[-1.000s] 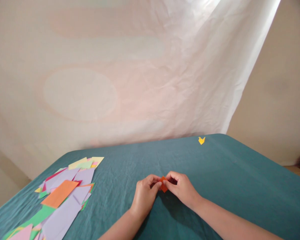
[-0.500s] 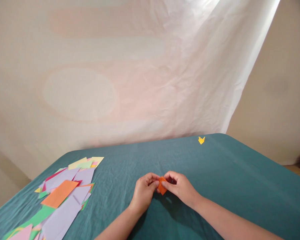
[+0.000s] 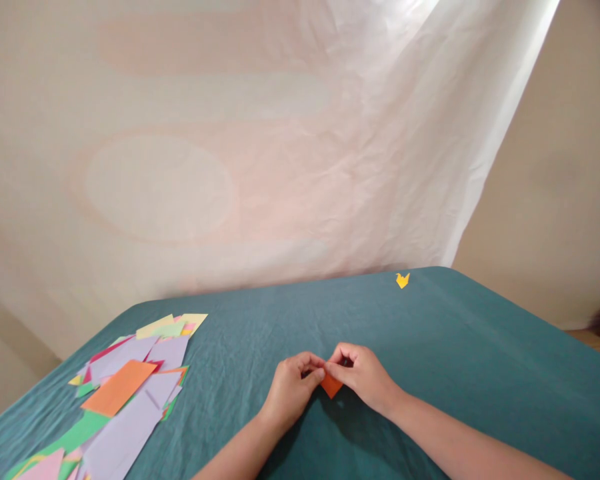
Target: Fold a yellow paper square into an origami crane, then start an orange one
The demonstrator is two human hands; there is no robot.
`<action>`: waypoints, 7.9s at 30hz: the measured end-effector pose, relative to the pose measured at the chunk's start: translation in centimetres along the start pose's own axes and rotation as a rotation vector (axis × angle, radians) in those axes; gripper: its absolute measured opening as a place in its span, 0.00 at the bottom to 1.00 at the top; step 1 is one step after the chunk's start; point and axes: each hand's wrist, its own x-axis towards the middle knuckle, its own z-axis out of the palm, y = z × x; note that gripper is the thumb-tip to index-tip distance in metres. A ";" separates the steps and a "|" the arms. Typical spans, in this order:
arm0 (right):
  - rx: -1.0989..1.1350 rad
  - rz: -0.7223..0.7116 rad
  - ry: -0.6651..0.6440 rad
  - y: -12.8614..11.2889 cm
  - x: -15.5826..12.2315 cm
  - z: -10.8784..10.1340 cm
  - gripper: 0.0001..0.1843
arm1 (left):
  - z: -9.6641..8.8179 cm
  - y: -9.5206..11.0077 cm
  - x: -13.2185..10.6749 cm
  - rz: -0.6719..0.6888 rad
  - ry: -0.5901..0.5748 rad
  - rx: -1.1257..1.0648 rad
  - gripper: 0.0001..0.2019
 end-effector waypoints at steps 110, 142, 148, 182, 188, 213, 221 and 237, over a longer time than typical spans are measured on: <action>0.368 0.066 -0.101 1.4 0.8 -0.4 0.16 | -0.2 -1.2 0.5 -0.107 -0.117 -0.337 0.16; 0.302 0.078 -0.065 1.0 0.7 -0.6 0.16 | 0.0 0.0 0.2 0.021 -0.071 -0.240 0.13; 0.278 0.069 -0.097 0.9 0.7 -0.6 0.16 | -0.2 -0.2 0.2 0.052 -0.071 -0.155 0.13; 0.078 0.049 0.032 -0.1 0.1 0.0 0.11 | 0.2 -1.0 0.5 -0.087 0.109 -0.239 0.16; 0.099 0.064 0.021 0.1 0.2 -0.2 0.11 | -0.1 -1.5 0.9 -0.136 0.092 -0.362 0.16; 0.195 0.081 0.029 0.7 0.4 -0.4 0.10 | -0.6 -1.7 1.1 -0.177 0.071 -0.366 0.16; 0.206 0.075 0.016 0.4 0.3 -0.2 0.10 | -0.5 -2.4 1.3 -0.097 0.166 -0.253 0.12; 0.143 0.007 -0.025 0.7 0.1 -0.1 0.11 | 0.2 -0.1 0.1 -0.019 0.030 -0.118 0.07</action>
